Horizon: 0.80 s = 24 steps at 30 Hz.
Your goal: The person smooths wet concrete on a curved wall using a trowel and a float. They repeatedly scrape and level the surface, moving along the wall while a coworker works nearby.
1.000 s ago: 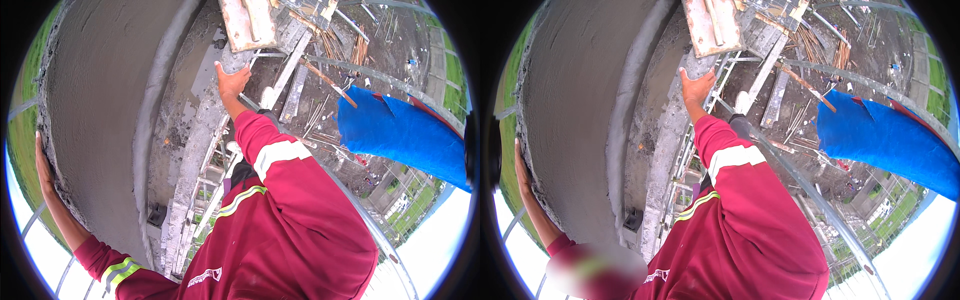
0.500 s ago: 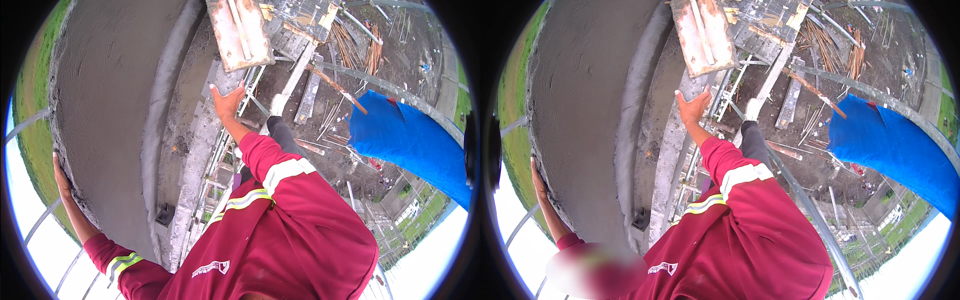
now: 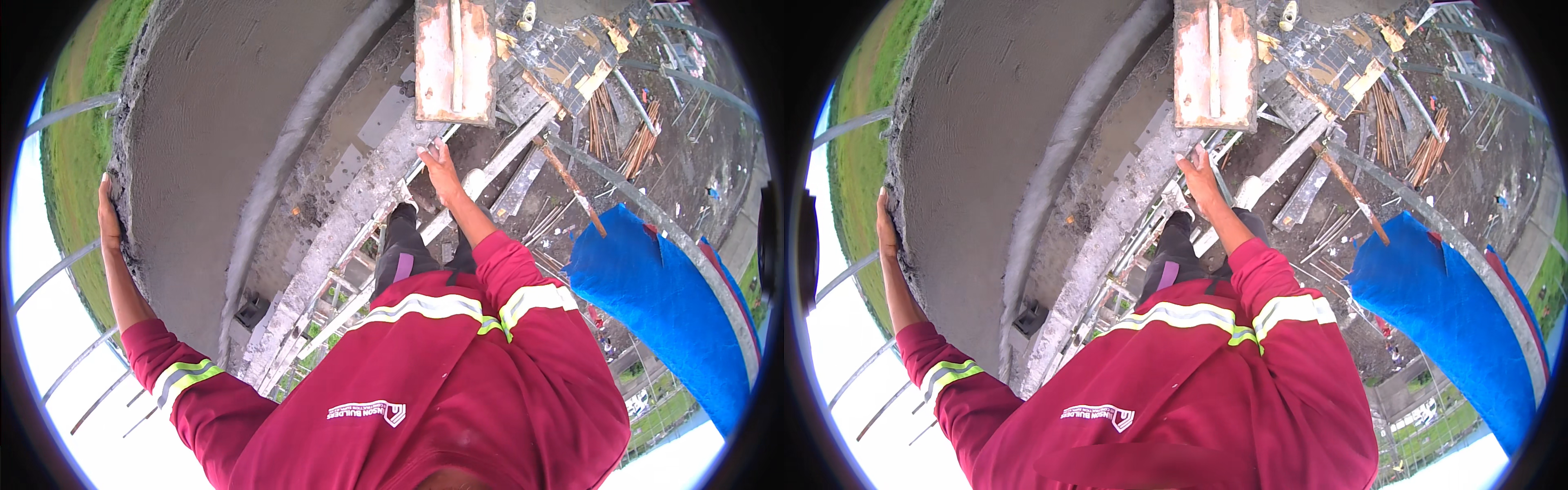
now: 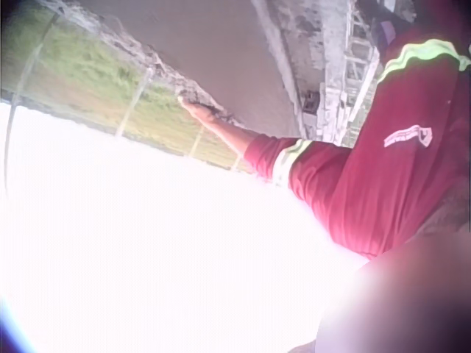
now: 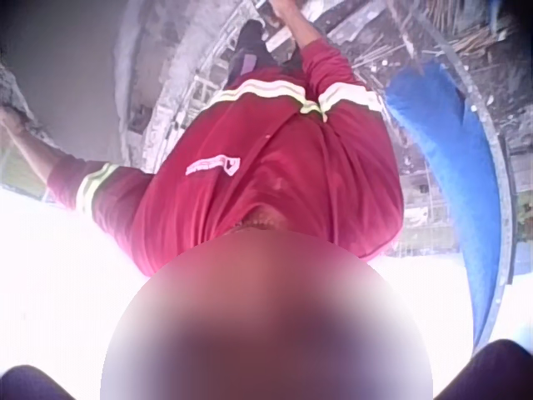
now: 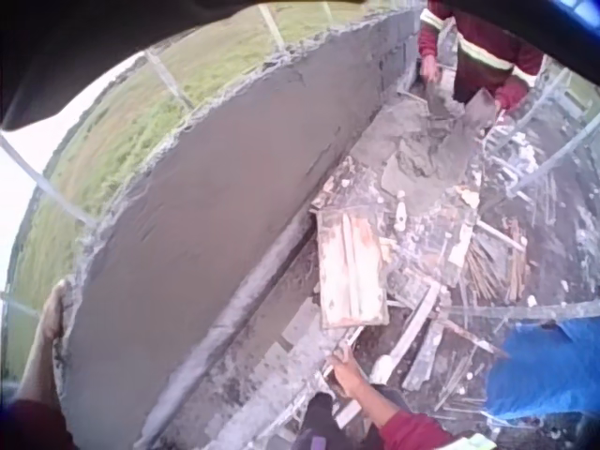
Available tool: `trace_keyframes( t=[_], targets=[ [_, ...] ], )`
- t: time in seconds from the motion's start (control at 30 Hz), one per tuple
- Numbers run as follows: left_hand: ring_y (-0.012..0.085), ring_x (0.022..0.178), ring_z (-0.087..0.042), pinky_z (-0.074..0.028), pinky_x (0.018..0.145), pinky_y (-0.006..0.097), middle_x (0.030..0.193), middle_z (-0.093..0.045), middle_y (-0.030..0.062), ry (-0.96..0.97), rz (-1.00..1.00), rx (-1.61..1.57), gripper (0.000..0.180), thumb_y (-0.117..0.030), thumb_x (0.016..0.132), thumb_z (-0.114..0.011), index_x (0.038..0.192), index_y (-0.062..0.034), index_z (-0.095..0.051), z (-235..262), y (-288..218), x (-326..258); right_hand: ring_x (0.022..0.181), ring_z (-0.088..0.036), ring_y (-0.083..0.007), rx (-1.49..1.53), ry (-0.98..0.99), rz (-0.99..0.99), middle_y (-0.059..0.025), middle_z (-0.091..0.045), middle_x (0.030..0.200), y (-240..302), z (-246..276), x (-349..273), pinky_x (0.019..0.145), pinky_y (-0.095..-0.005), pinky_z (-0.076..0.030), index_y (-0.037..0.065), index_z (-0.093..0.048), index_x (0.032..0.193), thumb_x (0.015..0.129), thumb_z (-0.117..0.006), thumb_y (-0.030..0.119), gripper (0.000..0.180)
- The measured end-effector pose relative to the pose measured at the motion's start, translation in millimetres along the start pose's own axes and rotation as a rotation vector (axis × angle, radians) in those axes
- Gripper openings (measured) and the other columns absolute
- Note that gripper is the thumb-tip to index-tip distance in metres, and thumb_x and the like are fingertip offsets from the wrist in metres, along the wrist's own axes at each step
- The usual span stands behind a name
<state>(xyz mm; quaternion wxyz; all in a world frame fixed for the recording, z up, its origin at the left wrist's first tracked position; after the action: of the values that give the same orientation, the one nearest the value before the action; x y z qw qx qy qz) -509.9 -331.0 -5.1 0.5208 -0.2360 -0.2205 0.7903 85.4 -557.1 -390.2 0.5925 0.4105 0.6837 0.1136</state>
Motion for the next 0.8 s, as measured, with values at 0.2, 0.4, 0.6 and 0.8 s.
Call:
trace_keyframes(
  t=[0.2, 0.4, 0.6, 0.8],
  targets=[
    [0.0213, 0.146, -0.035, -0.021, 0.121, 0.033, 0.157, -0.041, 0.0108, 0.087, 0.028, -0.092, 0.08, -0.058, 0.1, -0.046, 0.151, 0.0029, -0.039, -11.3, -6.3, -4.0, 0.153, -0.019, -0.0309, 0.02, 0.047, 0.053, -0.0276, -0.019, 0.163, -16.2, 7.2, 10.5, 0.122, -0.0405, -0.019, -0.001, -0.008, 0.158, 0.094, -0.07, 0.037, 0.097],
    [0.0262, 0.15, -0.028, -0.016, 0.123, 0.036, 0.161, -0.034, 0.0156, 0.105, -0.006, 0.022, 0.081, -0.065, 0.099, -0.039, 0.156, -0.0071, -0.036, -14.3, -14.4, -11.6, 0.105, -0.069, -0.0352, -1.019, 0.084, 0.065, -0.0219, -0.073, 0.107, 80.6, -0.1, -15.3, 0.096, -0.0405, -0.051, -0.002, -0.069, 0.116, 0.089, -0.067, 0.052, 0.061],
    [0.0261, 0.151, -0.028, -0.017, 0.123, 0.038, 0.16, -0.035, 0.0156, 0.151, 0.022, 0.052, 0.085, -0.068, 0.099, -0.036, 0.156, -0.0052, -0.034, -17.7, -15.1, -11.9, 0.075, -0.061, -0.033, -1.101, 0.395, 1.157, -0.0118, -0.062, 0.075, 275.0, -152.9, -204.6, 0.073, -0.0429, -0.046, 0.004, -0.06, 0.08, 0.092, -0.068, 0.038, 0.038],
    [0.027, 0.15, -0.03, -0.018, 0.123, 0.037, 0.161, -0.035, 0.0146, 0.209, 0.027, 0.047, 0.085, -0.068, 0.099, -0.035, 0.157, -0.006, -0.033, -23.6, -20.2, -5.2, 0.06, -0.054, -0.0176, -1.013, 0.514, 1.806, -0.0042, -0.055, 0.062, 343.5, -262.0, -394.7, 0.059, -0.0328, -0.042, 0.004, -0.062, 0.068, 0.069, -0.067, 0.018, 0.015]
  ],
)
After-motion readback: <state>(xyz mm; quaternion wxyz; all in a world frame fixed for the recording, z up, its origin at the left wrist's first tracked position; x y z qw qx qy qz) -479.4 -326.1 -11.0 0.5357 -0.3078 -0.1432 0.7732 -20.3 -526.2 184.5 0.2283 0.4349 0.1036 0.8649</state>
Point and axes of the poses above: each hand's wrist, its own x-axis towards the middle knuckle, its own z-axis out of the back of the hand, y = z × x, the point moved 4 cm from there along x, towards the middle knuckle
